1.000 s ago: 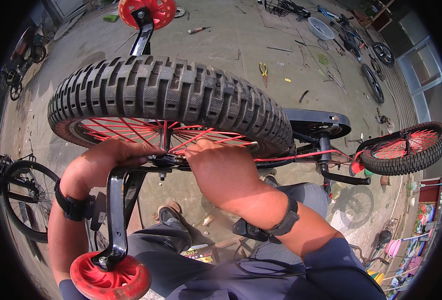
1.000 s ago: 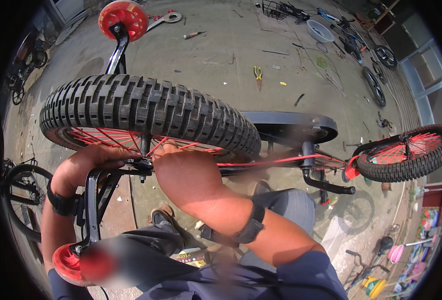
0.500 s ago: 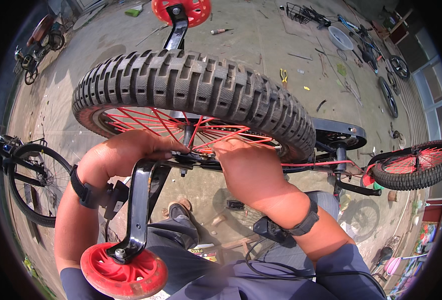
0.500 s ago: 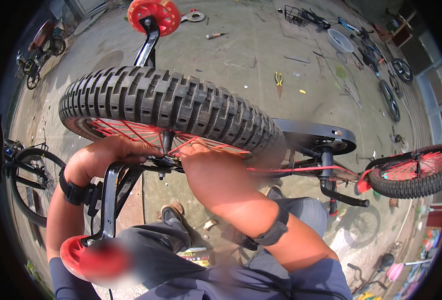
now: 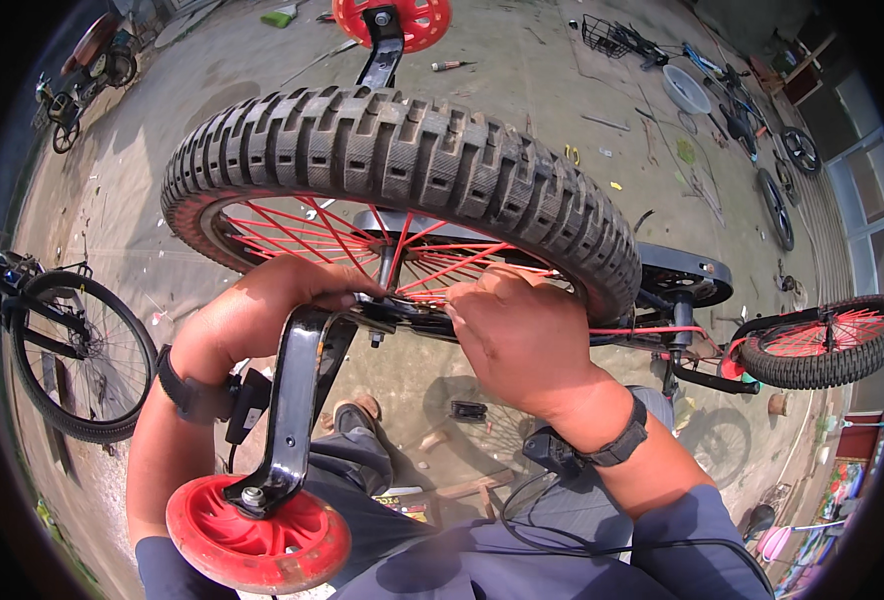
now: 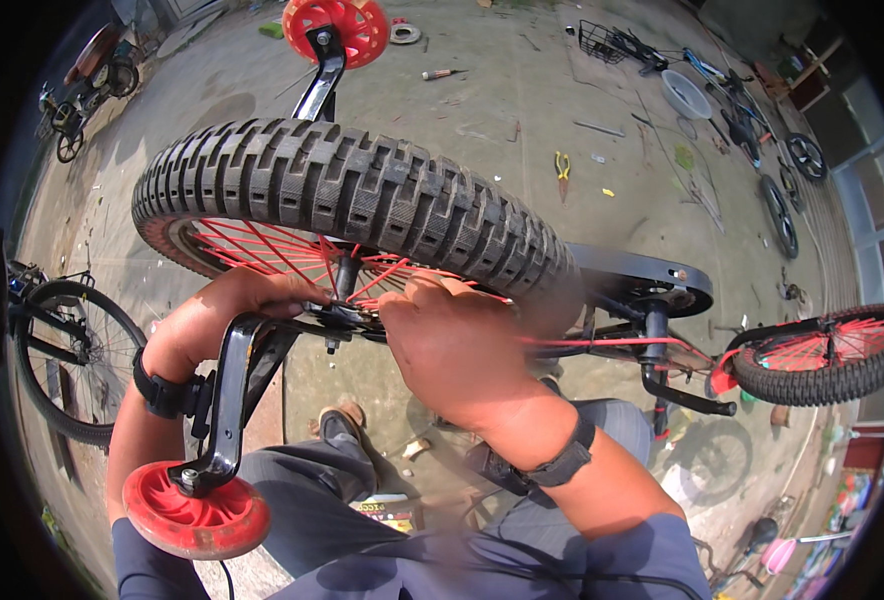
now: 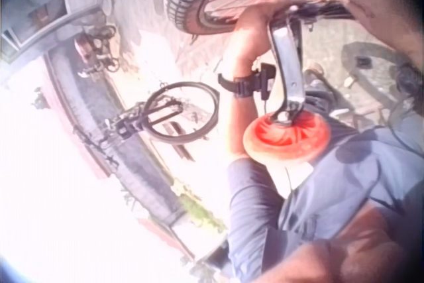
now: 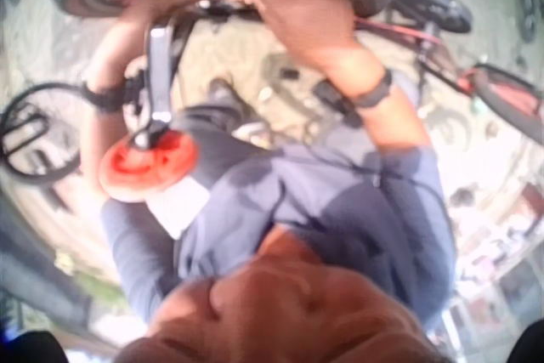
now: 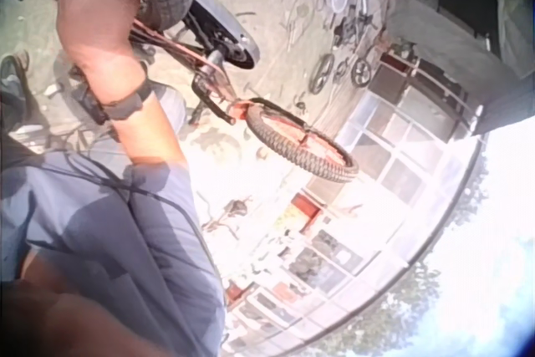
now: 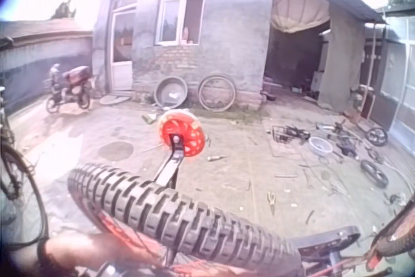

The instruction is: The person works on the rear wheel of a bicycle that is upside down on a stand. They use a multi-tool to adjust the rear derailleur and inspect the wheel hub and spokes.

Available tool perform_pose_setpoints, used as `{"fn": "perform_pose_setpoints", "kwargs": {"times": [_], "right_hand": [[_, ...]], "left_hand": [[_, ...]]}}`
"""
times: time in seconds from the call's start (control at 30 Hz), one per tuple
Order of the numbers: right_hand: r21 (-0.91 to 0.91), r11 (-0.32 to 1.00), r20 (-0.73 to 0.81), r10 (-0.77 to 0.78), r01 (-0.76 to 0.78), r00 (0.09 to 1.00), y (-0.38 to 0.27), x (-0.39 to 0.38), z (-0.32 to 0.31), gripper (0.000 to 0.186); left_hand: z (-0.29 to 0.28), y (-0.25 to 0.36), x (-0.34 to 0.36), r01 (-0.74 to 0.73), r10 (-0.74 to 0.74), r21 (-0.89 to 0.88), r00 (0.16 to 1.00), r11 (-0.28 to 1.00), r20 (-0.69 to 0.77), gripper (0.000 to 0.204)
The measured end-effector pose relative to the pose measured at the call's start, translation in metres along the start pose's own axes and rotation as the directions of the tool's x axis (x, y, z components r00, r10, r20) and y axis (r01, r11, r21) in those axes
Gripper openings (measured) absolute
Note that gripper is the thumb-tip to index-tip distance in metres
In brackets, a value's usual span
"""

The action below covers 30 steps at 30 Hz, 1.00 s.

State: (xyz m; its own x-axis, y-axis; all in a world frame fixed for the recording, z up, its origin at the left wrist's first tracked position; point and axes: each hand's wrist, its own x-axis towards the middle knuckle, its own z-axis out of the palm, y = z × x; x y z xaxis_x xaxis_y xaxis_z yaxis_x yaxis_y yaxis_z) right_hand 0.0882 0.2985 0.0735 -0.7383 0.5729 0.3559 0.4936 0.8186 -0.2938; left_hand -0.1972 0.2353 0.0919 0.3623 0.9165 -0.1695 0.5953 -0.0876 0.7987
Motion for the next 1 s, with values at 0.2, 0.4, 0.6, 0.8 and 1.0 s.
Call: {"fn": "perform_pose_setpoints", "kwargs": {"times": [0.2,0.4,0.6,0.8,1.0], "right_hand": [[0.01,0.998,-0.01,0.066,-0.066,0.998,0.001,-0.026,-0.014,0.029],[-0.026,0.982,-0.018,0.188,-0.188,0.982,0.005,-0.046,-0.019,0.031],[0.028,0.986,-0.031,0.164,-0.163,0.986,0.021,-0.052,-0.003,0.023],[0.065,0.987,-0.049,0.153,-0.15,0.987,0.02,-0.051,-0.003,0.022],[0.033,0.986,-0.078,0.164,-0.162,0.983,0.027,-0.054,-0.004,0.022]], "left_hand": [[0.038,0.008,-0.03,0.191,-0.276,-0.286,0.915,0.939,-0.295,0.029],[0.12,-0.033,-0.053,0.151,-0.458,-0.647,0.823,0.747,-0.337,0.021],[0.16,0.016,-0.018,0.077,-0.506,-0.761,0.789,0.645,-0.349,0.017],[0.169,0.034,0.002,0.003,-0.505,-0.7,0.694,0.714,-0.512,0.017],[0.165,0.048,0.036,0.019,0.057,0.092,0.662,0.996,-0.747,0.03]]}}
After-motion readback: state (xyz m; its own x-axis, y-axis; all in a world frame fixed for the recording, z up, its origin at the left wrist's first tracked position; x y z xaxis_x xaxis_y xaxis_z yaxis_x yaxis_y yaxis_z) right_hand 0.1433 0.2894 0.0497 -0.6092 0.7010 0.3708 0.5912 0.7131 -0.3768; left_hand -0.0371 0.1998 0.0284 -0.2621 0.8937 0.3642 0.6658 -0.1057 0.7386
